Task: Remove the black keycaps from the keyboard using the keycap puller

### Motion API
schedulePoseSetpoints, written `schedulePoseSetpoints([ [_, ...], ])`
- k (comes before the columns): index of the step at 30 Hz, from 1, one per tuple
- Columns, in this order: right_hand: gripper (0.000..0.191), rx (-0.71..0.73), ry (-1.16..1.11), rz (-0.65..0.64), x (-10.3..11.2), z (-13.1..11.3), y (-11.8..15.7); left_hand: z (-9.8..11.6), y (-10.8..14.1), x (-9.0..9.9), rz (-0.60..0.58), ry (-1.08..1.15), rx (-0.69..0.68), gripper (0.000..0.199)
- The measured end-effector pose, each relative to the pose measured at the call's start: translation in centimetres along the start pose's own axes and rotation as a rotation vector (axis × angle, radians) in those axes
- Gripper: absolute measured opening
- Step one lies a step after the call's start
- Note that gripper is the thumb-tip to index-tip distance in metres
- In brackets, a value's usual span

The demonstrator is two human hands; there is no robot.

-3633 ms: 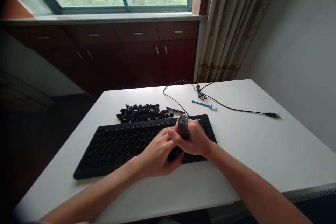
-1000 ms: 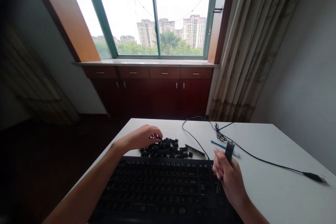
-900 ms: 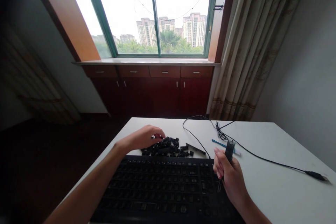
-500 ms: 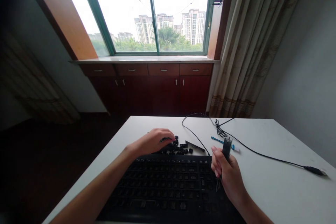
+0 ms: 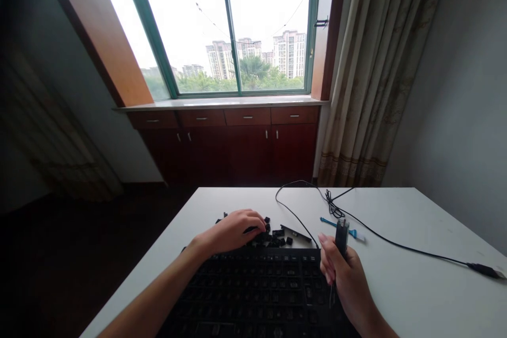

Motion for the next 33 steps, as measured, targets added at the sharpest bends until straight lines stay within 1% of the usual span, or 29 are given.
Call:
schedulePoseSetpoints([
  [6,0.058,-0.009,-0.002,0.02,0.0,0.1,-0.1,0.7,0.0,0.8,0.011,-0.025,0.014,0.021],
  [12,0.058,-0.003,0.01,0.024,-0.1,-0.1,-0.1,2.0,0.0,1.6,0.021,-0.025,0.001,0.021],
  [16,0.06,-0.006,0.036,0.019,-0.1,-0.1,-0.1,3.9,-0.2,1.7,0.014,-0.002,-0.04,0.02],
  [20,0.059,-0.018,0.046,0.019,-0.1,0.1,-0.1,7.1,-0.6,1.0,-0.021,0.034,-0.15,0.021],
  [24,0.058,-0.004,0.033,0.014,0.0,0.4,-0.2,10.3,-0.6,-0.8,-0.061,0.037,-0.273,0.02],
  [27,0.058,0.004,0.041,0.007,-0.1,0.5,-0.1,12.1,-0.1,-3.3,-0.057,-0.001,-0.362,0.02],
  [29,0.058,0.009,0.04,0.01,-0.2,0.4,-0.1,12.7,0.5,-5.5,0.014,-0.074,-0.39,0.03],
  [30,0.058,0.011,0.033,0.012,-0.3,0.4,-0.1,12.9,0.8,-6.5,0.092,-0.126,-0.406,0.034],
  [31,0.058,0.012,0.022,0.012,-0.4,0.3,-0.1,12.9,1.2,-7.6,0.155,-0.168,-0.419,0.03],
  [33,0.057,0.009,0.003,0.013,-0.5,0.3,-0.1,12.8,2.0,-9.5,0.276,-0.187,-0.443,0.015],
])
Point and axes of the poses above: each hand's wrist, its own y-axis away from the middle knuckle, its own x-axis out of the back of the hand, z = x × y, the point moved 6 cm from there along -y, towards the middle knuckle
